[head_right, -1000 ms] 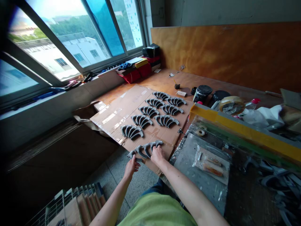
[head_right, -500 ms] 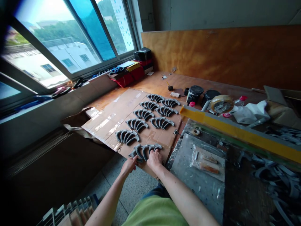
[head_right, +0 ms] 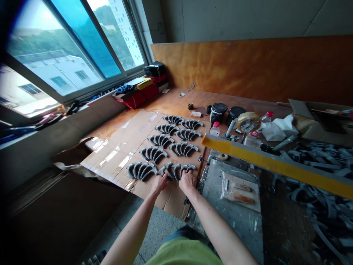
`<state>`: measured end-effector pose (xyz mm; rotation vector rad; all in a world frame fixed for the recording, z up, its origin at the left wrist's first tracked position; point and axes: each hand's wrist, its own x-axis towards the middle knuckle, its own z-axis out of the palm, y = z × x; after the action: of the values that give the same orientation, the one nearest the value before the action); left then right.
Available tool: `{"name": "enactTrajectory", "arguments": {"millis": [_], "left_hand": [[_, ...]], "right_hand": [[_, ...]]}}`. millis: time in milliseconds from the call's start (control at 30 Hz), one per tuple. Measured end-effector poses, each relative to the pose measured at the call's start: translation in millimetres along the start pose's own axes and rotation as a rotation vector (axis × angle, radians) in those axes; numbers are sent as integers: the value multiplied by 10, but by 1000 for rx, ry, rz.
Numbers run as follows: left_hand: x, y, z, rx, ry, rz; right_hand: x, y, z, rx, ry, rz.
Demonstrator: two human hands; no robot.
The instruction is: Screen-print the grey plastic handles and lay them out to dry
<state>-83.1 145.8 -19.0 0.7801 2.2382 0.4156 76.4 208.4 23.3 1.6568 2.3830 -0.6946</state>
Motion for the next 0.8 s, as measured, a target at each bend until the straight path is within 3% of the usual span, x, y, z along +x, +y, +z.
{"name": "enactTrajectory", "arguments": {"millis": [100,233,433,533,633,800], "left_hand": [[-116,-93,8,-38,0,-32],[-131,-100,29,-69,-10,-45],[7,5,23,-38,43,4],[-69,16,28,11,140,17],[-279,52,127,61,299,51],[-605,268,557,135,450,272]], "right_hand": [[-201,38,-84,-10,35,-60],[-695,186,-256,31,125,-190],[-1435,742,-332,156,268,-243],[-1640,1205,-328,248,352,-140],[-1779,1771,-351,336,434,72],[-2085,2773,-385,390,573,407]]}}
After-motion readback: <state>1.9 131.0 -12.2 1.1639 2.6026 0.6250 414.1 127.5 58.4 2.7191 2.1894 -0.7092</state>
